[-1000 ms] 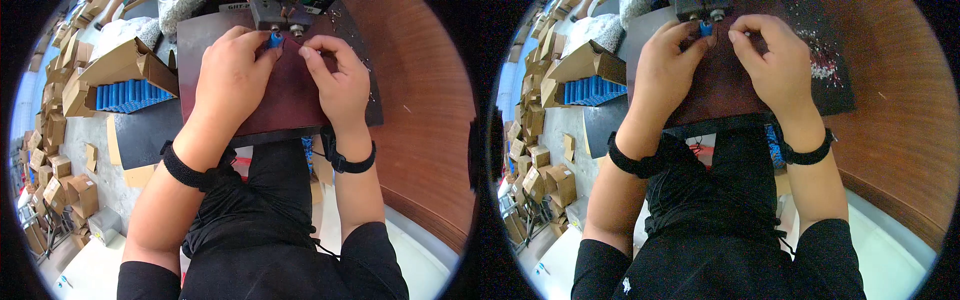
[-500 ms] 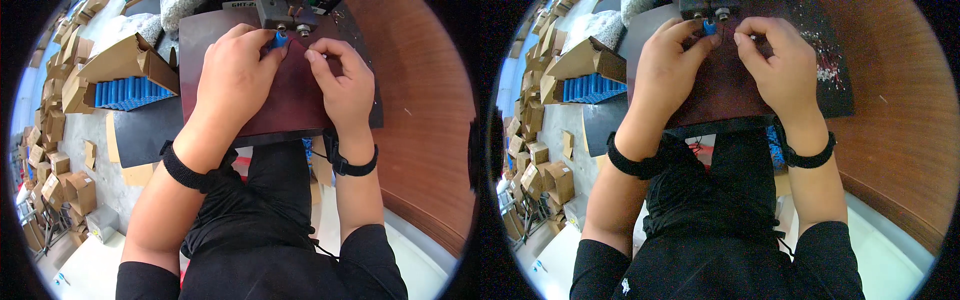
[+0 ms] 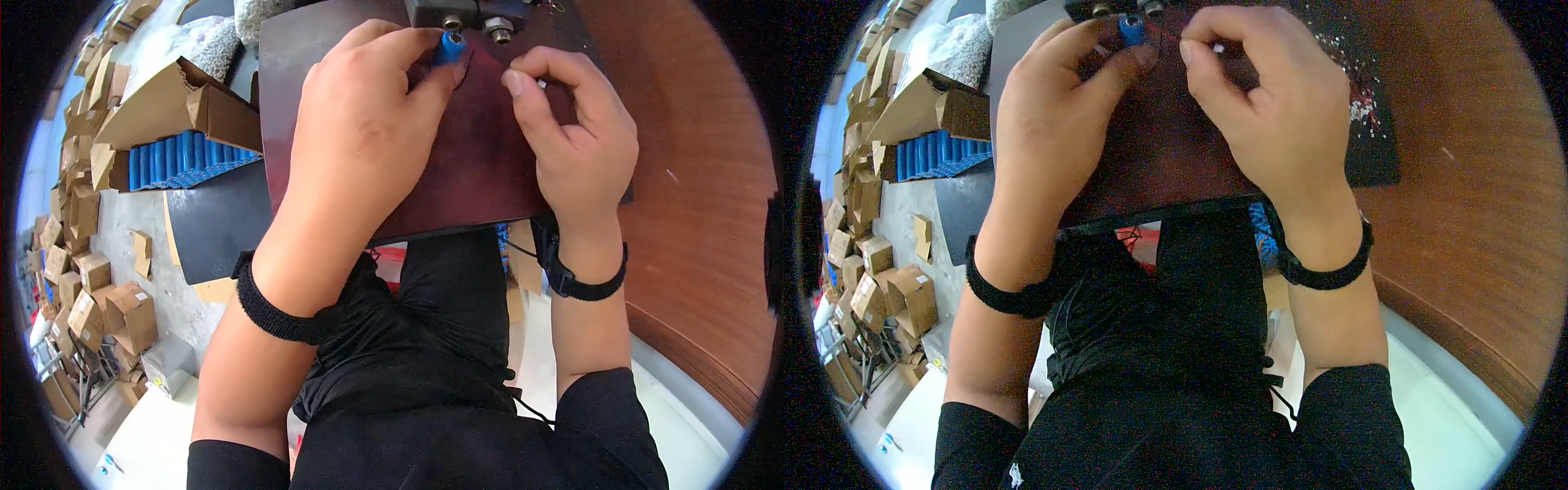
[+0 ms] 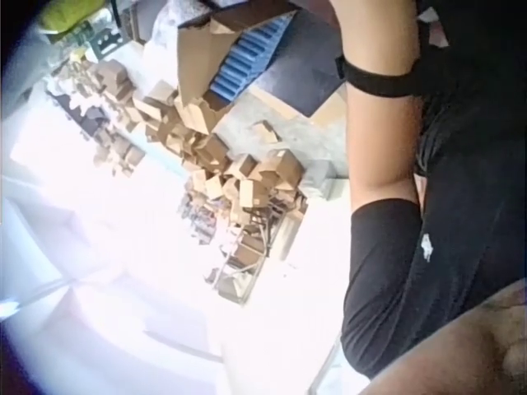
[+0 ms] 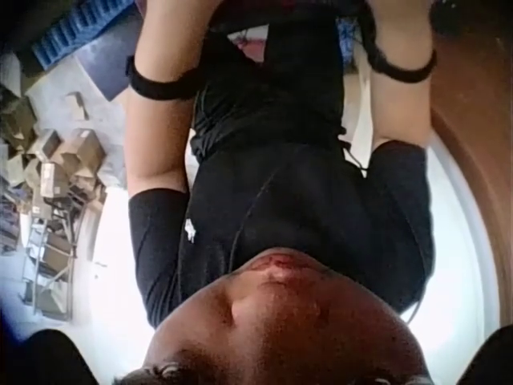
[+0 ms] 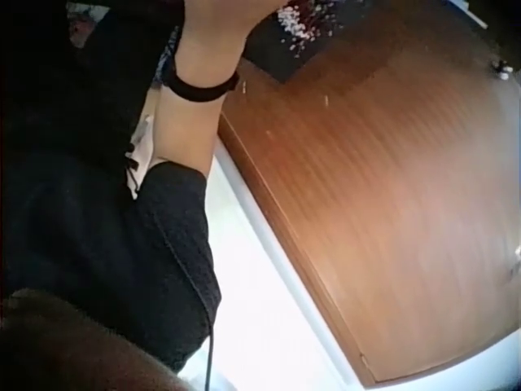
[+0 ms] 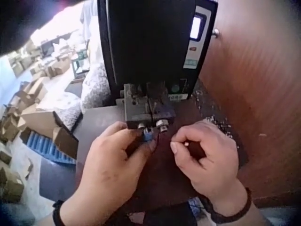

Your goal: The person picks up a battery and a wire, positions them under a spot welder, and welds the wire to the battery terminal. This process is repeated for several batteries, which are then set aside.

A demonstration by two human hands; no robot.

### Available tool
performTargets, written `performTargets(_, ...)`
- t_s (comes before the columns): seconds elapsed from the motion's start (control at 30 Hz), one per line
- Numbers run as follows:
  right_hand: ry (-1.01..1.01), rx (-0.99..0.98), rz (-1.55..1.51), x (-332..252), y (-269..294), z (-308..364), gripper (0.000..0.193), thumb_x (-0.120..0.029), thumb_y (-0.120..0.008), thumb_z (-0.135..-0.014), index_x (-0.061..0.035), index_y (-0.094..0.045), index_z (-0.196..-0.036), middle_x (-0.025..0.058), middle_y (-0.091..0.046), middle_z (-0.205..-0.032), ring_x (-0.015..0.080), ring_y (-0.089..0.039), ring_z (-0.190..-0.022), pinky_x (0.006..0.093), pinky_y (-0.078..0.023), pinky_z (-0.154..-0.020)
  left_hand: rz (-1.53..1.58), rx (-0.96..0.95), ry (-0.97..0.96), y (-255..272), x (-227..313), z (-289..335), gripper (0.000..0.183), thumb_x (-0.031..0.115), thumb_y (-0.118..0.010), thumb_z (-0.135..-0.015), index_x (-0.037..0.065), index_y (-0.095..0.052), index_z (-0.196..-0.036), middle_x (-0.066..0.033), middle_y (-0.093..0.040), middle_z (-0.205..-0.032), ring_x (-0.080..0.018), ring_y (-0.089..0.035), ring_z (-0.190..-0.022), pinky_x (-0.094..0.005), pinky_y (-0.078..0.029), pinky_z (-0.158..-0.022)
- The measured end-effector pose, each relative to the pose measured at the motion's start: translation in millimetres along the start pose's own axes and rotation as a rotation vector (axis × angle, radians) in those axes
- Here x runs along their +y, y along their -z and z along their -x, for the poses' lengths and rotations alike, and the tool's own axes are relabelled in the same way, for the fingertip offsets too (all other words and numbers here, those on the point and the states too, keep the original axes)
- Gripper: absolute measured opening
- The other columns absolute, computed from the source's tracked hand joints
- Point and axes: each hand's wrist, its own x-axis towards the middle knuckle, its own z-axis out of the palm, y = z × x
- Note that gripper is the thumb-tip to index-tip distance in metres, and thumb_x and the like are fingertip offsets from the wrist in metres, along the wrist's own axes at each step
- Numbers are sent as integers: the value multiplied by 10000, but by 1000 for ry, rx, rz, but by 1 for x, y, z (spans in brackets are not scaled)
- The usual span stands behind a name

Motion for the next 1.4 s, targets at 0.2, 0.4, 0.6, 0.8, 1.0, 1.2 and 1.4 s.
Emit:
performTargets(0.2, -93, -5, -40, 1, 1, 2, 98, -26, -729, -887, 0, -684, -971, 5, -683, -890, 76, -610, -801, 213, -484, -739, 119, -106, 178, 14, 33, -12, 138, 68, -691, -862, -45, -689, -941, -225, -627, -911, -412, -626, -867, -422, -494, -735)
performTargets(0.4, -28, 1, -2, 3, 0, 2, 104, -43, -733, -890, -1, -689, -974, 10, -692, -907, 79, -620, -814, 219, -489, -753, 137, -113, 191, 17, 32, -10, 147, 68, -692, -857, -63, -676, -922, -224, -627, -917, -418, -621, -866, -428, -491, -735)
performTargets(0.6, -33, -18, 48, 0, 1, 0, 116, -69, -733, -897, -10, -695, -989, 19, -701, -910, 87, -627, -817, 232, -494, -755, 76, -33, 39, 2, 5, -3, 195, 122, -689, -856, -30, -707, -979, -218, -652, -941, -416, -636, -892, -447, -508, -777)
performTargets(0.8, -67, -19, 10, 1, 0, 1, 130, -91, -735, -901, -12, -698, -997, 34, -707, -912, 101, -635, -812, 239, -499, -750, 11, 65, -75, -3, -2, 0, 252, 208, -714, -849, -7, -749, -977, -202, -677, -925, -400, -658, -881, -461, -520, -785)
performTargets(1.0, -56, -4, 53, -3, -1, 0, 137, -98, -737, -899, -10, -694, -995, 39, -705, -898, 111, -638, -802, 245, -502, -746, 6, 3, -44, -1, -5, 0, 300, 251, -709, -889, 14, -727, -1072, -186, -646, -921, -368, -648, -846, -398, -504, -748)
performTargets(1.2, -74, -23, 47, -3, 0, -1, 132, -100, -734, -898, -10, -692, -985, 44, -706, -893, 120, -645, -801, 250, -506, -747, 17, 11, -43, -2, -7, 0, 297, 251, -716, -884, 18, -728, -1067, -180, -654, -922, -354, -654, -838, -392, -505, -754)
performTargets(1.4, -96, -47, 57, -4, 3, -3, 124, -95, -728, -898, -9, -689, -978, 49, -705, -892, 124, -646, -807, 251, -504, -752, 13, -7, 3, 0, 1, -1, 286, 235, -724, -866, 7, -738, -1039, -184, -672, -940, -366, -661, -862, -411, -510, -770)
